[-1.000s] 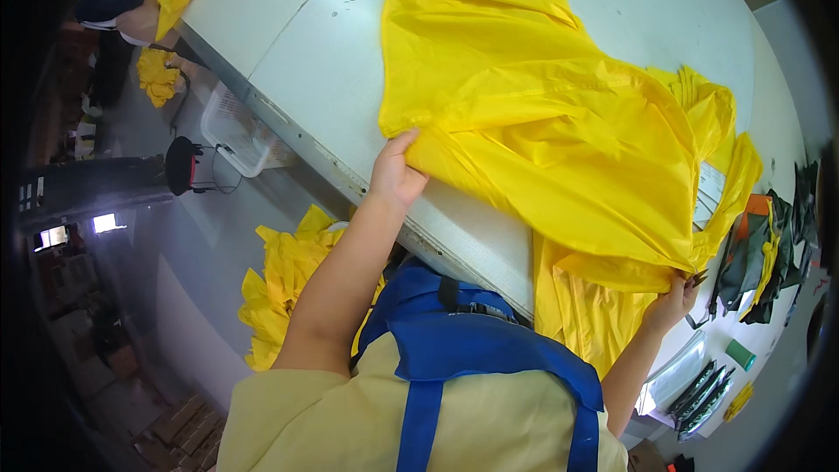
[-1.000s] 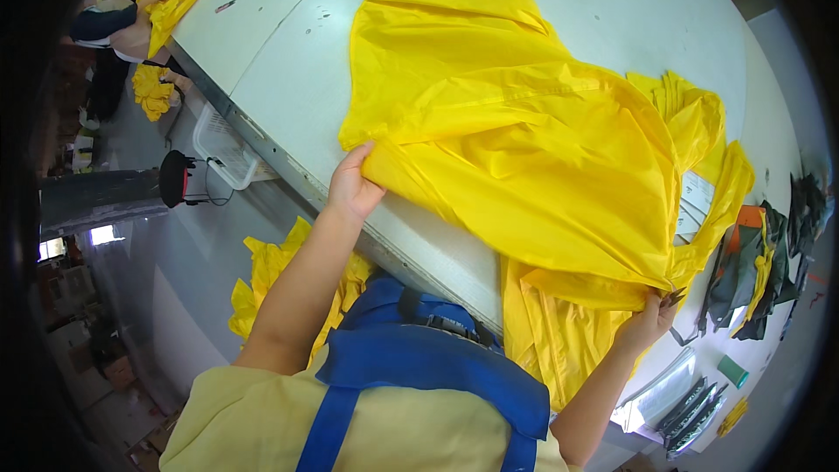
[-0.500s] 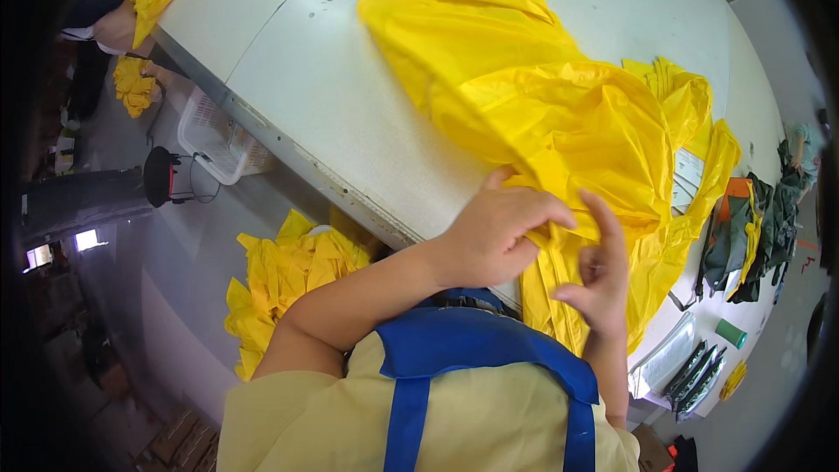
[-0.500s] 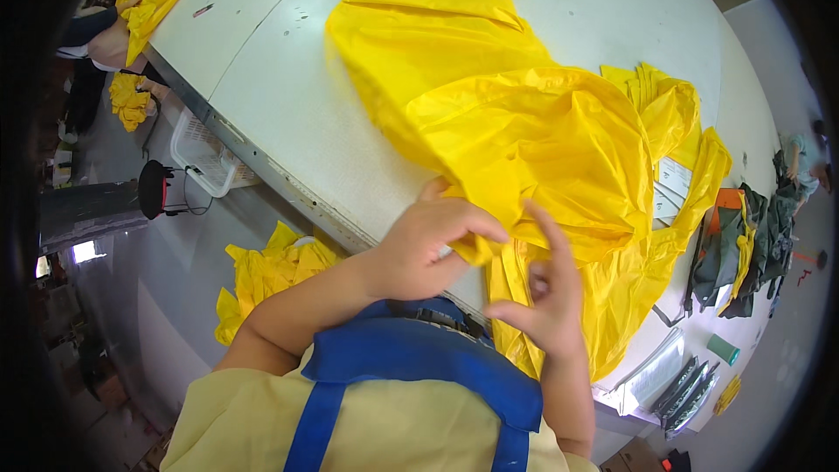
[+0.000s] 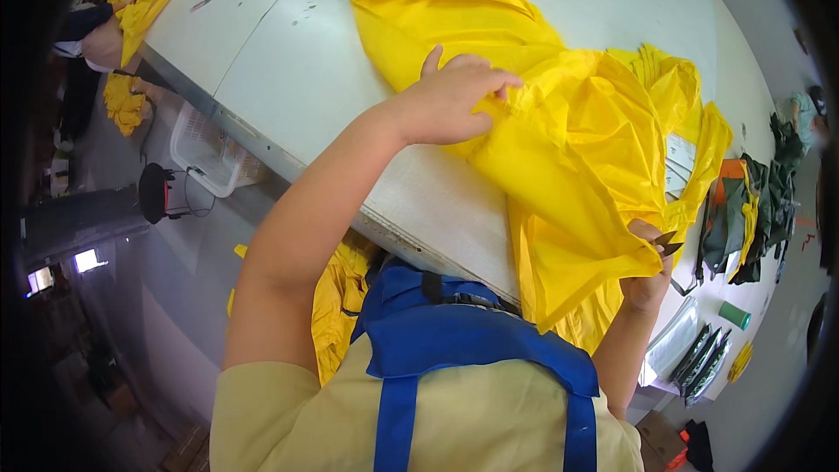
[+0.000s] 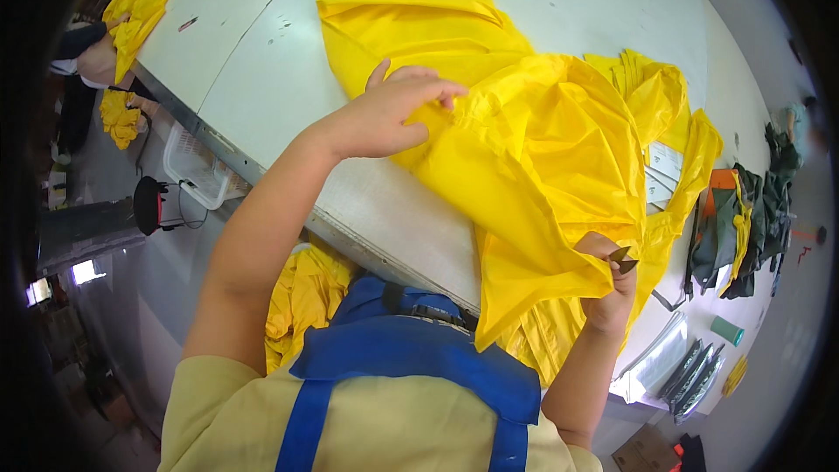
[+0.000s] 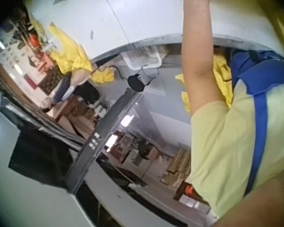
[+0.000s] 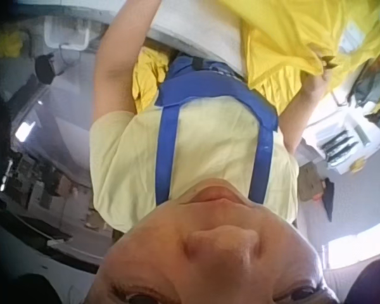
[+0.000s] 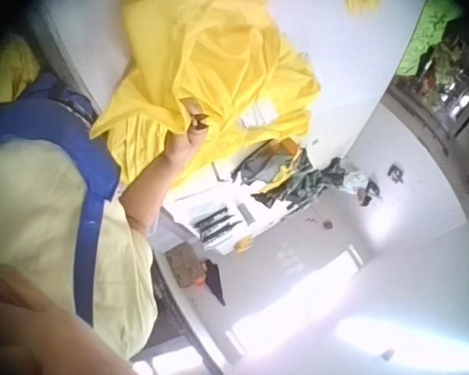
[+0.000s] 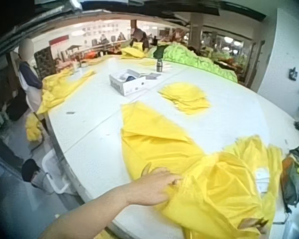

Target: The person folds a yellow raincoat on a white table, aligning edges and smoothing the fabric. They use scissors to trim loose threads and continue folding the garment into a compact shape.

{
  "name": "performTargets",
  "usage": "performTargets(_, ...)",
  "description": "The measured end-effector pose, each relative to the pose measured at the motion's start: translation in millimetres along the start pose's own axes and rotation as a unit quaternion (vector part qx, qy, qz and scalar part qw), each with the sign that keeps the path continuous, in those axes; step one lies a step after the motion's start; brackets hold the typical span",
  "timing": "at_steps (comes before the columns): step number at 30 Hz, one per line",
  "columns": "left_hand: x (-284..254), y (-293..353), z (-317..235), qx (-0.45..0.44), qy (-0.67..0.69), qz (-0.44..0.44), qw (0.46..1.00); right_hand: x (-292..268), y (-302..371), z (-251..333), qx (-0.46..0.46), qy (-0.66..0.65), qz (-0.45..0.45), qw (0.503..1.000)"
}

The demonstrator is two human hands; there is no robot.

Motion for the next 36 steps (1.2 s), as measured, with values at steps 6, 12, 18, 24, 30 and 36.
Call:
performTargets(6,-7,-10,-1,0.013,0.111,0.050,0.993,-34,20,-3,-0.017,-0.194,-0.230,0.953)
performTargets(12,-27,-12,-6,-0.024,0.230,0.032,0.972,-68,0,14,-0.043,-0.298,-0.222,0.928)
performTargets(18,-40,-9,15,-0.047,0.048,0.060,0.996,-110,0,16,-0.057,-0.227,-0.274,0.933)
performTargets(24,-24,-6,95,-0.162,-0.228,0.057,0.959,-177,48,62,-0.103,-0.153,-0.330,0.926)
performTargets(30,-16,16,161,-0.155,-0.235,0.026,0.959,-241,65,112,-0.139,-0.083,-0.379,0.911)
performTargets(36,-42,-2,153,-0.197,-0.095,0.079,0.973,-290,81,156,-0.173,-0.025,-0.419,0.891)
Point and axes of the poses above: each hand's wrist, its own y-axis away from the middle knuckle, its own x-axis out of the palm, z = x × y, the point moved 1 cm from there along -y, towards the middle knuckle, and after that the axes turned 8 degrees about -y, right-handed, at the moved point
